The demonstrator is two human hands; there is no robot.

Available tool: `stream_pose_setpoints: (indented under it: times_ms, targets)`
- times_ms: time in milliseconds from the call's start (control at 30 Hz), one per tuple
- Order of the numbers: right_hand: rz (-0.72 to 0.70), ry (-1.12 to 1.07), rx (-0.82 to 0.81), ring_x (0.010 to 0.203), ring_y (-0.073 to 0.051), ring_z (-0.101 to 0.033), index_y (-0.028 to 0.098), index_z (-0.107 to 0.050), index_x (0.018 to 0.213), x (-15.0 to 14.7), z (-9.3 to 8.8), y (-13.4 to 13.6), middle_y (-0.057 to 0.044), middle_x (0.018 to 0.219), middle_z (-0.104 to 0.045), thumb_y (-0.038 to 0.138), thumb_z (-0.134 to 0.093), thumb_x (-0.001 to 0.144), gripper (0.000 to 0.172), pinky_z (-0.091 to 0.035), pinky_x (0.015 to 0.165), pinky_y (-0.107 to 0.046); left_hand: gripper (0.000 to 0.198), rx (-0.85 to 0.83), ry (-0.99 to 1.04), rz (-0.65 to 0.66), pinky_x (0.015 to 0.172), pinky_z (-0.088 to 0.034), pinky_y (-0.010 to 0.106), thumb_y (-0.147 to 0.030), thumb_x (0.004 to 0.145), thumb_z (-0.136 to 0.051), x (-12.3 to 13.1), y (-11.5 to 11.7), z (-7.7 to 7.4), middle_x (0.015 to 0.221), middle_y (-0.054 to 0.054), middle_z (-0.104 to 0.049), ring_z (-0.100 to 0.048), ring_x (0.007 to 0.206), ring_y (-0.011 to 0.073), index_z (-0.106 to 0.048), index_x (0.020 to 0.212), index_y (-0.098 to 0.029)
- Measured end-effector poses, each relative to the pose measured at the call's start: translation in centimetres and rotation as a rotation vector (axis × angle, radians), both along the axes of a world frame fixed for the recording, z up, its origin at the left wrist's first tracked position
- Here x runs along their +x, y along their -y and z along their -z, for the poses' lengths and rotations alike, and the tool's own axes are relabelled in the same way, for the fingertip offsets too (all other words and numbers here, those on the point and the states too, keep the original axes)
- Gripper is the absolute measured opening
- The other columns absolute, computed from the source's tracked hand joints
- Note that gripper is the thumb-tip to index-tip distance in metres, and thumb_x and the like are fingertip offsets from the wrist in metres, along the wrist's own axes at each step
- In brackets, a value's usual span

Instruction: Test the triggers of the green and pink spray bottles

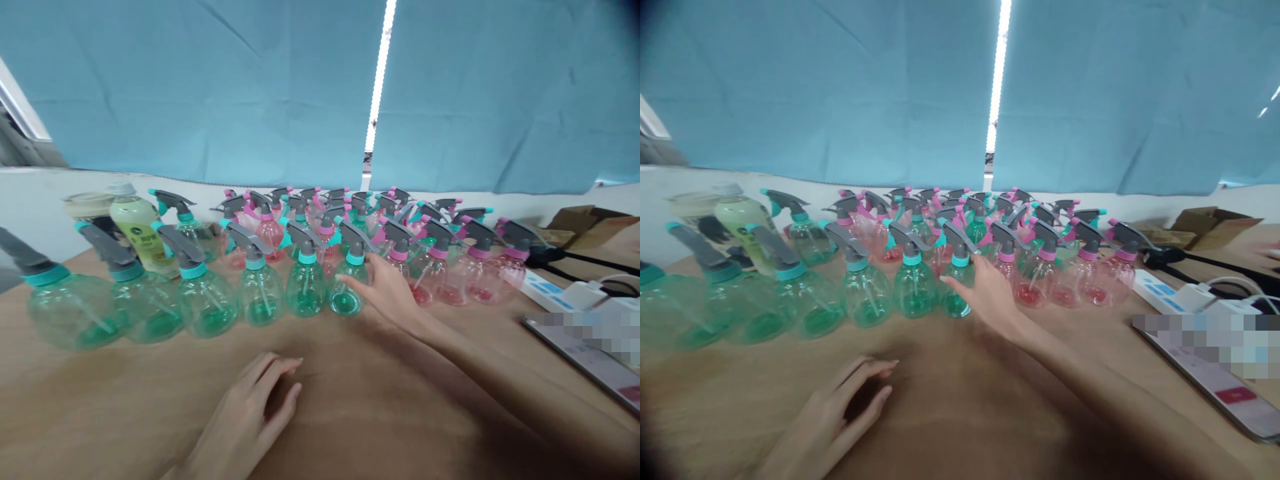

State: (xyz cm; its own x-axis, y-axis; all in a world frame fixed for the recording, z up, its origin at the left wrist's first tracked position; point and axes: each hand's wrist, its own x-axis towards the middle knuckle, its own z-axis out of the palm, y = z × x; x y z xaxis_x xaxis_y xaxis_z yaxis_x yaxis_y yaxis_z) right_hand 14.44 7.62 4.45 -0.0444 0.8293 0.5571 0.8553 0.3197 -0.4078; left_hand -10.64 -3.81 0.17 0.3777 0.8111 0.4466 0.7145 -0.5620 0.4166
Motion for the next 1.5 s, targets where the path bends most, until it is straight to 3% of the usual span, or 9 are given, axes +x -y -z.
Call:
stream_pose_setpoints:
  times_ms: [200, 333, 433, 600, 767, 900, 1067, 1267, 1500]
  targets:
    - [0.016, 0.052, -0.002, 0.066, -0.025, -0.061, 0.016, -0.054, 0.102, 0.7, 0.2, 3.3, -0.009, 0.084, -0.064, 0.068, -0.049, 0.081, 0.056, -0.038, 0.053, -0.033, 0.014, -0.028, 0.006, -0.015, 0.078, -0.054, 0.033, -0.027, 0.093, -0.049, 0.5, -0.4, -0.5, 0.1, 0.0, -0.066, -0.067, 0.091, 0.0218, -0.058, 0.104, -0.027]
    - [0.03, 0.105, 0.012, 0.057, -0.024, -0.06, 0.016, -0.056, 0.091, 1.2, 0.2, 5.9, -0.007, 0.073, -0.063, 0.071, -0.046, 0.08, 0.057, -0.037, 0.048, -0.033, 0.019, -0.074, 0.01, -0.026, 0.083, -0.052, 0.037, -0.028, 0.092, -0.049, 1.7, -0.6, -0.5, 0.106, 0.002, -0.064, -0.065, 0.097, 0.023, -0.056, 0.11, -0.026]
    - [-0.024, 0.102, 0.062, 0.058, -0.025, -0.062, 0.016, -0.057, 0.094, 1.7, 0.3, 7.5, -0.007, 0.071, -0.063, 0.069, -0.045, 0.082, 0.056, -0.041, 0.049, -0.034, 0.033, -0.119, 0.03, -0.03, 0.09, -0.048, 0.043, -0.03, 0.09, -0.053, 3.3, -0.7, -0.3, 0.118, 0.006, -0.059, -0.06, 0.108, 0.0256, -0.05, 0.123, -0.024]
    - [-0.144, 0.034, 0.106, 0.083, -0.03, -0.066, 0.017, -0.056, 0.1, 2.5, 0.6, 9.5, -0.011, 0.088, -0.068, 0.066, -0.05, 0.082, 0.053, -0.051, 0.065, -0.04, 0.076, -0.188, 0.127, 0.045, 0.103, -0.035, 0.054, -0.039, 0.081, -0.067, 6.9, -1.0, 0.2, 0.143, 0.014, -0.04, -0.04, 0.131, 0.0326, -0.025, 0.143, -0.024]
    - [-0.26, 0.026, 0.052, 0.084, -0.029, -0.062, 0.017, -0.057, 0.098, 3.8, -0.4, 10.9, -0.011, 0.09, -0.066, 0.061, -0.058, 0.078, 0.048, -0.051, 0.068, -0.043, 0.087, -0.186, 0.196, 0.193, 0.102, -0.036, 0.055, -0.043, 0.077, -0.072, 9.4, -1.1, 0.1, 0.142, 0.015, -0.041, -0.041, 0.13, 0.0334, -0.021, 0.144, -0.024]
    - [-0.374, -0.013, -0.071, 0.086, -0.024, -0.06, 0.021, -0.058, 0.092, 5.4, -3.0, 11.3, -0.007, 0.093, -0.064, 0.061, -0.063, 0.075, 0.043, -0.05, 0.075, -0.041, 0.084, -0.197, 0.158, 0.246, 0.099, -0.04, 0.055, -0.042, 0.073, -0.076, 10.3, -1.0, 0.1, 0.136, 0.013, -0.049, -0.047, 0.125, 0.0348, -0.029, 0.141, -0.026]
    - [-0.452, -0.272, -0.23, 0.06, -0.016, -0.059, 0.024, -0.053, 0.079, 6.1, -5.5, 10.7, 0.002, 0.068, -0.061, 0.048, -0.07, 0.074, 0.029, -0.049, 0.051, -0.027, 0.079, -0.209, 0.143, 0.269, 0.098, -0.041, 0.054, -0.041, 0.072, -0.077, 12.1, -1.0, -0.1, 0.133, 0.012, -0.052, -0.05, 0.123, 0.0347, -0.034, 0.137, -0.024]
    - [-0.529, -0.533, -0.186, 0.074, -0.017, -0.064, 0.027, -0.06, 0.099, 6.0, -3.2, 8.8, 0.001, 0.085, -0.066, 0.047, -0.064, 0.08, 0.027, -0.054, 0.064, -0.029, 0.083, -0.216, 0.189, 0.353, 0.105, -0.036, 0.053, -0.042, 0.07, -0.078, 14.3, -2.0, -0.1, 0.139, 0.013, -0.047, -0.042, 0.13, 0.0344, -0.033, 0.137, -0.024]
    - [-0.537, -0.549, -0.187, 0.066, -0.018, -0.063, 0.029, -0.06, 0.089, 6.3, -2.6, 7.7, 0.002, 0.077, -0.067, 0.05, -0.059, 0.08, 0.022, -0.054, 0.061, -0.033, 0.089, -0.276, 0.122, 0.343, 0.103, -0.037, 0.055, -0.047, 0.073, -0.079, 13.8, -2.4, 0.2, 0.141, 0.014, -0.044, -0.042, 0.13, 0.0347, -0.027, 0.141, -0.024]
